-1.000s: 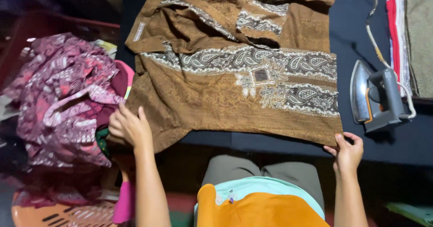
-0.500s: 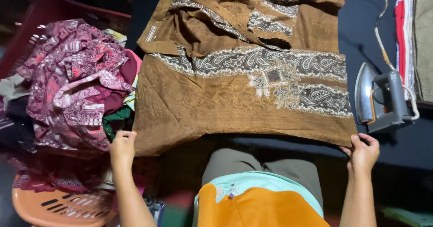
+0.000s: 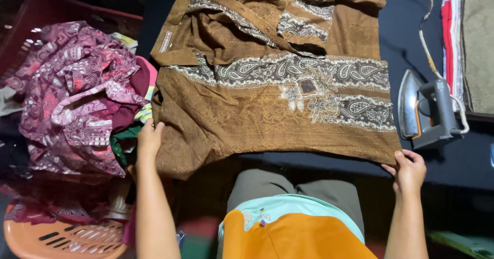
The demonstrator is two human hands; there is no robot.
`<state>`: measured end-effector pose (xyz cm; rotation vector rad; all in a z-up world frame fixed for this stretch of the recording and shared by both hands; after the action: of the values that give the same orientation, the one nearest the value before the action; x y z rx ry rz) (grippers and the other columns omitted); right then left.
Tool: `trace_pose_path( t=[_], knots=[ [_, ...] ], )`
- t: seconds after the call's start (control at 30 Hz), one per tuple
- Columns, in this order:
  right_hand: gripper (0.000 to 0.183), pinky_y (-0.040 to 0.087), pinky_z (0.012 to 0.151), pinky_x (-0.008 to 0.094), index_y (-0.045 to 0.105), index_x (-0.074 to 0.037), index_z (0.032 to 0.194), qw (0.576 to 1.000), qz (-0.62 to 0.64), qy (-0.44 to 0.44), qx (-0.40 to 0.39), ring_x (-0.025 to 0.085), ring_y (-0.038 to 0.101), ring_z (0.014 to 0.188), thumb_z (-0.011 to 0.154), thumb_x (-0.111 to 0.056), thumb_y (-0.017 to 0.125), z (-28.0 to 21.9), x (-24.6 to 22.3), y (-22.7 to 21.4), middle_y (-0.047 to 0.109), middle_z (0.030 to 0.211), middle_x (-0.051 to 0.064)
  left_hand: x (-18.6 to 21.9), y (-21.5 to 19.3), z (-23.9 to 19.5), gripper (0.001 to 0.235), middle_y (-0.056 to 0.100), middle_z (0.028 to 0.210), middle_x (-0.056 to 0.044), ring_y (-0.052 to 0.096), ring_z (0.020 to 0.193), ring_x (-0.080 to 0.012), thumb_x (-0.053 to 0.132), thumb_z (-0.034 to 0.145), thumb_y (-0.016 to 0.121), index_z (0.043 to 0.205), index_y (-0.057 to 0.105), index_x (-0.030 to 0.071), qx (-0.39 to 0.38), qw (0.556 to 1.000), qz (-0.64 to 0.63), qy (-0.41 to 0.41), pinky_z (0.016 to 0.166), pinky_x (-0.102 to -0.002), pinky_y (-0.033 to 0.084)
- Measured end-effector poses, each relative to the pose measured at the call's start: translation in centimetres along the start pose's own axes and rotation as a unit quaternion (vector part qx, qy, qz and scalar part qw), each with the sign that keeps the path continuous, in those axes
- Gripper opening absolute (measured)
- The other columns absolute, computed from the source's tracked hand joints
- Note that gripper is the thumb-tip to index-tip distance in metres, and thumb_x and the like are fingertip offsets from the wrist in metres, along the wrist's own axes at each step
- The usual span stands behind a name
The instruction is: Ironing a brown patterned shirt on an ironing board.
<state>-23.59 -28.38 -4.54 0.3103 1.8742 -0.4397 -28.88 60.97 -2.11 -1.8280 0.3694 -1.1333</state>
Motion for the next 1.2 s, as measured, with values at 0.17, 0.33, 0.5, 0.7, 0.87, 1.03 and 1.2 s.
trace_pose_path(
  t=[0.17, 0.33, 0.5, 0.7, 0.87, 1.03, 1.2],
  knots=[
    [0.024, 0.063, 0.068, 0.031, 0.049, -0.002, 0.125, 1.0, 0.007, 0.012, 0.0, 0.02, 0.066, 0.086, 0.108, -0.014, 0.061, 0.2, 0.4, -0.2, 0.06, 0.11, 0.014, -2.2, -6.0, -5.4, 0.036, 0.069, 0.107, -0.018, 0.067, 0.084, -0.0316, 0.026, 0.105, 0.054, 0.133, 0.06, 0.004, 0.014, 0.987, -0.114, -0.109, 0.073, -0.04, 0.053],
    [0.024, 0.063, 0.068, 0.031, 0.05, -0.003, 0.126, 1.0, -0.004, 0.025, 0.0, 0.02, 0.066, 0.085, 0.107, -0.014, 0.061, 0.1, 0.3, -0.4, 0.061, 0.109, 0.013, -7.8, -12.1, -12.9, 0.045, 0.072, 0.098, -0.032, 0.064, 0.082, -0.0568, 0.025, 0.113, 0.038, 0.105, 0.069, -0.007, 0.123, 0.971, 0.191, -0.067, 0.074, -0.06, 0.05],
    [0.024, 0.062, 0.065, 0.028, 0.056, -0.003, 0.125, 0.999, 0.002, 0.051, 0.0, 0.018, 0.067, 0.082, 0.106, -0.016, 0.063, 0.5, 1.7, -1.6, 0.065, 0.105, 0.011, -6.1, -14.6, -17.6, 0.039, 0.069, 0.107, -0.031, 0.072, 0.08, -0.0504, 0.03, 0.117, 0.052, 0.12, 0.061, -0.007, 0.187, 0.895, 0.311, -0.261, 0.067, -0.06, 0.055],
    [0.018, 0.061, 0.068, 0.03, 0.06, -0.001, 0.115, 0.997, -0.028, 0.065, 0.015, 0.019, 0.065, 0.075, 0.105, -0.015, 0.062, 0.6, 2.0, -1.9, 0.065, 0.098, 0.011, 12.3, -7.3, -9.0, 0.016, 0.064, 0.105, -0.024, 0.06, 0.091, -0.0431, 0.0, 0.099, 0.06, 0.114, 0.064, -0.003, 0.248, 0.954, 0.063, 0.153, 0.083, -0.05, 0.049],
    [0.015, 0.058, 0.067, 0.037, 0.059, 0.0, 0.106, 0.961, -0.269, 0.018, 0.067, 0.025, 0.066, 0.064, 0.106, -0.014, 0.063, -2.9, -5.3, 0.0, 0.065, 0.083, 0.012, 17.7, -2.9, -0.6, 0.024, 0.06, 0.118, -0.022, 0.055, 0.104, -0.0428, 0.009, 0.1, 0.062, 0.124, 0.064, 0.003, 0.205, 0.957, 0.061, 0.195, 0.093, -0.051, 0.042],
    [0.016, 0.049, 0.072, 0.053, 0.057, -0.004, 0.105, 0.803, -0.537, -0.216, 0.141, 0.043, 0.062, 0.072, 0.104, -0.016, 0.068, -4.3, -16.4, 7.9, 0.065, 0.085, 0.015, 18.6, 0.5, 8.0, 0.037, 0.054, 0.142, -0.019, 0.047, 0.128, -0.0414, 0.006, 0.096, 0.067, 0.133, 0.064, 0.003, 0.175, 0.953, 0.138, 0.203, 0.106, -0.056, 0.035],
    [0.021, 0.05, 0.091, 0.053, 0.067, 0.0, 0.112, 0.778, -0.467, -0.418, -0.029, 0.043, 0.062, 0.103, 0.092, 0.004, 0.072, 2.7, -20.7, 21.6, 0.06, 0.102, 0.019, 18.2, 5.0, 14.7, 0.06, 0.043, 0.156, -0.008, 0.035, 0.139, -0.0348, -0.005, 0.094, 0.066, 0.148, 0.056, 0.019, 0.076, 0.952, 0.202, 0.219, 0.105, -0.058, 0.039]
  ],
)
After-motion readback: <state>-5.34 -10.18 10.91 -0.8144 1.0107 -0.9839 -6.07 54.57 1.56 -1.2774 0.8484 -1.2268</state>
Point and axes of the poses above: each hand's wrist, its own z-axis towards the middle knuckle, its own y-axis out of the palm, x = y × z, the point moved 10 cm from there along z, towards the middle knuckle
